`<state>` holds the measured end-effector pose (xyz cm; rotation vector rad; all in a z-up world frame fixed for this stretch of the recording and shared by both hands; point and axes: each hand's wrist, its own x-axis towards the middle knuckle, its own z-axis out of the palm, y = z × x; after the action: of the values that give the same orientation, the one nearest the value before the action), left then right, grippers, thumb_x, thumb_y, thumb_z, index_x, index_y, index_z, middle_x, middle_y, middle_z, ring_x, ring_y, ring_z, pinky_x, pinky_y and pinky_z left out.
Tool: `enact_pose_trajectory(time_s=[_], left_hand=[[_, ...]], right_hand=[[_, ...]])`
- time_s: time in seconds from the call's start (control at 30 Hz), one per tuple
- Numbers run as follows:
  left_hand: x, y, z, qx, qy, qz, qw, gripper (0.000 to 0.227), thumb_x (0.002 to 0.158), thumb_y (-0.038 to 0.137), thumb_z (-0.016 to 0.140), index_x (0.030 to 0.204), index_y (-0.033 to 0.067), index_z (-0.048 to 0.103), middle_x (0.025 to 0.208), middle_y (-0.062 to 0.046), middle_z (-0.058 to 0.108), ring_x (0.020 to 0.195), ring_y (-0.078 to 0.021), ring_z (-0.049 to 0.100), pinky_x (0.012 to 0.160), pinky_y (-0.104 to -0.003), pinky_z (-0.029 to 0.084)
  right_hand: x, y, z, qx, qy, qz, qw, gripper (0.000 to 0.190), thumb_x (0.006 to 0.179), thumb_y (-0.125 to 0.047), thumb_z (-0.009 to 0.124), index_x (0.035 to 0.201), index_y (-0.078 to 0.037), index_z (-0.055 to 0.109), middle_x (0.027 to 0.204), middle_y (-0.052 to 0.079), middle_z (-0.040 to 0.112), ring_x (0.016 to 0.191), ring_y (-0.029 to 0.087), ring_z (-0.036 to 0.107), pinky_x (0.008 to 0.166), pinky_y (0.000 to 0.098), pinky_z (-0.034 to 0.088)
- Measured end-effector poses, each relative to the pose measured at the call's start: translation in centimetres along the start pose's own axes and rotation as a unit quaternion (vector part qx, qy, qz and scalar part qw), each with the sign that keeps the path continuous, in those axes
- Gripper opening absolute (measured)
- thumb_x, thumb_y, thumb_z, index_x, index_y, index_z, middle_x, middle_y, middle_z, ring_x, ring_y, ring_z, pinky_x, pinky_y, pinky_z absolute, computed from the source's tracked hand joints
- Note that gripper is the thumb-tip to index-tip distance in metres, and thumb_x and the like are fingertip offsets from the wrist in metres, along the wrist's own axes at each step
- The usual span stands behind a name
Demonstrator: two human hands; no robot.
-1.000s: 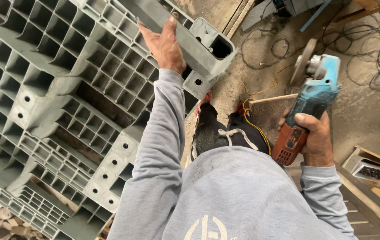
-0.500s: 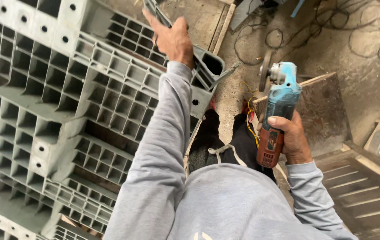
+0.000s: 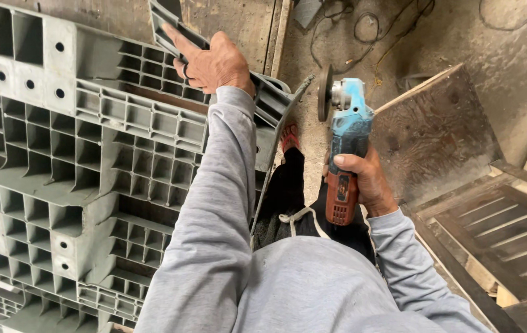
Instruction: The person uses an angle grinder to smooth the edges of stacked gray metal frames. They hold the frames with one hand while operating the grinder with the other, moving along the edges to remove burrs. The person repositions the frames as needed to access different edges.
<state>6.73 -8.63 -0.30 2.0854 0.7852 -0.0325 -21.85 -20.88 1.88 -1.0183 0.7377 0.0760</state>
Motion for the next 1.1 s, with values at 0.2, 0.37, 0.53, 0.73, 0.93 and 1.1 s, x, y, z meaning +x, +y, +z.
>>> enact_pose_trajectory(time_s=[0.2,0.37,0.53,0.73,0.93,1.1], left_hand=[[-0.3,0.5,-0.2,0.043,-0.001,0.001,0.999,0.097,0.083,0.023,0.069,0.160,0.0411,0.013,0.168,-0.021,0.011,0.140,-0.0342,0.046,0.108,-0.057,0.040],[-0.1,0.8,-0.4,0.038,-0.019,-0.021,0.999,0.096,0.083,0.023,0.067,0.159,0.0405,0.011,0.167,-0.021,0.008,0.133,-0.0317,0.052,0.095,-0.048,0.055],[-0.2,0.5,-0.4,0.002,-0.018,-0.012,1.000,0.096,0.082,0.021,0.067,0.158,0.0386,0.010,0.166,-0.020,0.006,0.123,-0.0299,0.059,0.090,-0.044,0.056],[-0.1,0.7,-0.2,0.030,-0.017,-0.019,0.999,0.097,0.084,0.019,0.068,0.159,0.0386,0.009,0.164,-0.023,0.006,0.113,-0.0297,0.063,0.081,-0.042,0.059],[-0.4,0.7,-0.4,-0.045,-0.051,-0.043,0.997,0.099,0.086,0.011,0.063,0.163,0.0370,0.007,0.144,-0.029,0.040,0.096,-0.0313,0.068,0.076,-0.040,0.060],[0.5,-0.5,0.0,-0.051,-0.010,0.025,0.998,0.100,0.083,0.010,0.069,0.160,0.0327,0.011,0.140,-0.025,0.036,0.092,-0.0200,0.062,0.072,-0.036,0.060]], right_hand=[[0.8,2.1,2.1,0.027,0.005,-0.011,1.000,0.057,0.073,-0.028,0.076,0.117,0.004,0.057,0.085,0.013,0.068,0.067,0.024,0.071,0.058,0.0387,0.063],[1.2,4.5,3.1,0.092,-0.038,-0.015,0.995,0.051,0.078,-0.027,0.076,0.110,0.010,0.061,0.088,0.016,0.070,0.071,0.025,0.072,0.061,0.0386,0.062],[1.3,5.3,3.1,0.106,-0.028,-0.003,0.994,0.049,0.076,-0.026,0.074,0.110,0.006,0.060,0.086,0.015,0.070,0.069,0.026,0.071,0.061,0.0390,0.062],[1.3,6.1,3.6,0.119,-0.048,-0.009,0.992,0.050,0.074,-0.024,0.074,0.113,0.004,0.058,0.086,0.014,0.069,0.070,0.025,0.071,0.062,0.0395,0.063],[1.6,6.6,3.5,0.129,-0.030,0.012,0.991,0.050,0.075,-0.023,0.073,0.114,0.004,0.055,0.081,0.016,0.067,0.065,0.026,0.070,0.056,0.0394,0.062],[1.3,7.7,3.5,0.135,-0.044,0.019,0.990,0.061,0.073,-0.023,0.071,0.125,0.001,0.052,0.083,0.014,0.066,0.066,0.024,0.070,0.056,0.0380,0.062]])
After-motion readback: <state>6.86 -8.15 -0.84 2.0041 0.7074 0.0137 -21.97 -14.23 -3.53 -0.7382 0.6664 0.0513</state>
